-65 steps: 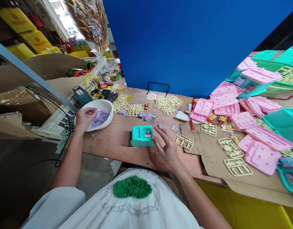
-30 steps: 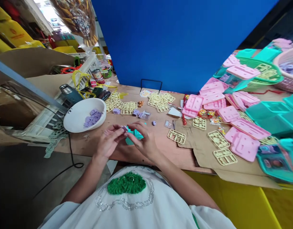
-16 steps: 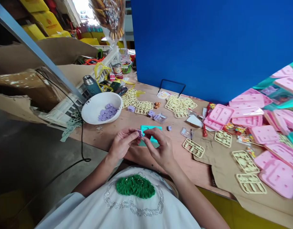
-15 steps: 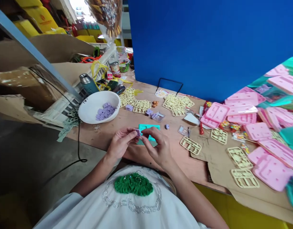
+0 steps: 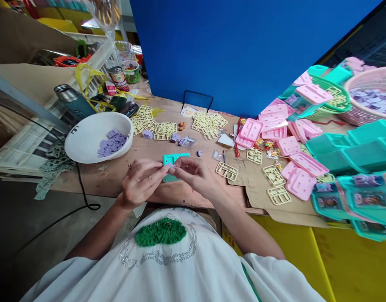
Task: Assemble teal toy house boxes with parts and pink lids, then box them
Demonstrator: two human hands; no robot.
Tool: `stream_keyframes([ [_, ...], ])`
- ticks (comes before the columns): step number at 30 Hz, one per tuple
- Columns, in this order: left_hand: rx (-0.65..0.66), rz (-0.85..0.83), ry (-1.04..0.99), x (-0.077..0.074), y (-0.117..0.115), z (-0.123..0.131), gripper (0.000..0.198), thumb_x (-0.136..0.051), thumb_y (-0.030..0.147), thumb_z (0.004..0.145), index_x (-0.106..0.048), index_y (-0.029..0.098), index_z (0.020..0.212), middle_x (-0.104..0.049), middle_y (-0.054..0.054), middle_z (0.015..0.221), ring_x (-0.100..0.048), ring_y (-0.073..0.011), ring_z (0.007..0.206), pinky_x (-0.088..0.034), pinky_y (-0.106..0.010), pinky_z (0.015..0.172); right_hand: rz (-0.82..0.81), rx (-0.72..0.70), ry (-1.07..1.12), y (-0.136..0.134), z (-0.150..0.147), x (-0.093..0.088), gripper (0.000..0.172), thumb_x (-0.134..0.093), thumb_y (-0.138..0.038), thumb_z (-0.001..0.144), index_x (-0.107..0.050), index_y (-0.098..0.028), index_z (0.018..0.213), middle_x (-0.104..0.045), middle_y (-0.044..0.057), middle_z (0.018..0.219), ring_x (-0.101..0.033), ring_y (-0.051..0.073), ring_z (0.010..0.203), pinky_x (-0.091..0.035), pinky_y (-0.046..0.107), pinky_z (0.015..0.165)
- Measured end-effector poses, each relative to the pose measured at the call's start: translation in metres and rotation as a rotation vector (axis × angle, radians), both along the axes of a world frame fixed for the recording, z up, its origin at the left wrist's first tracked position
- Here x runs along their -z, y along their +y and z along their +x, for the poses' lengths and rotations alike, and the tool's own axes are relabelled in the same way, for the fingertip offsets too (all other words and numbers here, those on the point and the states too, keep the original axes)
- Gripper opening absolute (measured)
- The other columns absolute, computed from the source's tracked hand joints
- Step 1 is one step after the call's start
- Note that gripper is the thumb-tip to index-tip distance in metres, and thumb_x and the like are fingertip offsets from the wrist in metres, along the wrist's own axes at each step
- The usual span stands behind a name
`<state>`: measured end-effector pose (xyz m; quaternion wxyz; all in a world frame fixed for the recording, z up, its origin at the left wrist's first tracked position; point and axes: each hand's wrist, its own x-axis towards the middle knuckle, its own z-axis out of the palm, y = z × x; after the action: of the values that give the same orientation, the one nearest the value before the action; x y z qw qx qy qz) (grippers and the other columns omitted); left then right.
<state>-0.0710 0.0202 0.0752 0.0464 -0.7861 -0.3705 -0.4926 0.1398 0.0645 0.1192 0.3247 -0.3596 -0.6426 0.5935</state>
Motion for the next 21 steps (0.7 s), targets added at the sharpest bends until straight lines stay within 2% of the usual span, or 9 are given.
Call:
stream_keyframes([
  [3, -0.049, -0.277, -0.096, 0.019, 0.010, 0.002, 0.087, -0.084, 0.043, 0.087, -0.042, 0.030, 0.162, -0.063, -0.015, 0.143, -0.062, -0.0321, 0.133, -0.052, -0.047, 0.112, 0.140, 0.066, -0.095, 0.006, 0.003, 0.004, 0.056, -0.073, -0.072, 0.087, -0.063, -0.019, 0.072, -0.059, 0.000, 0.071, -0.051, 0.013, 0.069, -0.040, 0.027, 0.064],
  [5, -0.034, -0.471, -0.169, 0.038, 0.015, 0.007, 0.097, -0.087, 0.053, 0.082, -0.039, 0.026, 0.162, -0.059, -0.018, 0.147, -0.059, -0.0353, 0.137, -0.053, -0.049, 0.112, 0.289, 0.118, -0.173, 0.011, 0.004, 0.011, 0.053, -0.069, -0.068, 0.093, -0.064, -0.020, 0.072, -0.062, 0.001, 0.072, -0.054, 0.015, 0.071, -0.042, 0.029, 0.067],
  [8, -0.028, -0.562, -0.275, 0.064, 0.017, 0.023, 0.075, -0.088, 0.051, 0.080, -0.058, 0.025, 0.144, -0.063, -0.014, 0.132, -0.067, -0.0310, 0.123, -0.057, -0.043, 0.104, 0.442, 0.174, -0.236, 0.017, 0.005, 0.027, 0.048, -0.067, -0.064, 0.096, -0.071, -0.021, 0.075, -0.064, 0.003, 0.073, -0.055, 0.017, 0.071, -0.042, 0.031, 0.066],
  [11, -0.091, -0.534, -0.352, 0.076, 0.014, 0.040, 0.063, -0.091, 0.049, 0.077, -0.066, 0.024, 0.130, -0.060, -0.013, 0.127, -0.066, -0.0300, 0.121, -0.057, -0.042, 0.104, 0.501, 0.209, -0.258, 0.019, 0.007, 0.037, 0.042, -0.070, -0.059, 0.096, -0.075, -0.022, 0.077, -0.065, 0.003, 0.072, -0.056, 0.018, 0.070, -0.043, 0.032, 0.066],
  [14, -0.073, -0.525, -0.445, 0.076, 0.013, 0.048, 0.062, -0.089, 0.052, 0.079, -0.066, 0.023, 0.129, -0.058, -0.015, 0.133, -0.061, -0.0320, 0.130, -0.053, -0.046, 0.111, 0.537, 0.193, -0.299, 0.018, 0.011, 0.037, 0.037, -0.069, -0.053, 0.098, -0.074, -0.022, 0.078, -0.064, 0.003, 0.073, -0.055, 0.018, 0.071, -0.043, 0.033, 0.069],
  [16, -0.004, -0.550, -0.552, 0.072, 0.015, 0.047, 0.051, -0.081, 0.053, 0.087, -0.070, 0.022, 0.126, -0.059, -0.016, 0.136, -0.058, -0.0319, 0.135, -0.050, -0.046, 0.115, 0.555, 0.153, -0.343, 0.018, 0.013, 0.032, 0.035, -0.067, -0.049, 0.100, -0.073, -0.022, 0.079, -0.064, 0.003, 0.074, -0.055, 0.018, 0.071, -0.043, 0.034, 0.070],
  [18, 0.075, -0.603, -0.651, 0.065, 0.018, 0.043, 0.035, -0.073, 0.050, 0.095, -0.076, 0.022, 0.116, -0.063, -0.015, 0.132, -0.061, -0.0291, 0.131, -0.051, -0.043, 0.113, 0.576, 0.109, -0.372, 0.017, 0.013, 0.027, 0.034, -0.064, -0.046, 0.102, -0.072, -0.021, 0.081, -0.063, 0.003, 0.075, -0.055, 0.018, 0.072, -0.042, 0.033, 0.071],
  [21, 0.162, -0.675, -0.719, 0.051, 0.024, 0.036, 0.023, -0.072, 0.043, 0.097, -0.080, 0.022, 0.101, -0.068, -0.010, 0.117, -0.068, -0.0238, 0.116, -0.056, -0.036, 0.102, 0.621, 0.092, -0.362, 0.018, 0.012, 0.020, 0.029, -0.064, -0.043, 0.103, -0.070, -0.021, 0.084, -0.064, 0.003, 0.076, -0.056, 0.019, 0.074, -0.043, 0.034, 0.072],
])
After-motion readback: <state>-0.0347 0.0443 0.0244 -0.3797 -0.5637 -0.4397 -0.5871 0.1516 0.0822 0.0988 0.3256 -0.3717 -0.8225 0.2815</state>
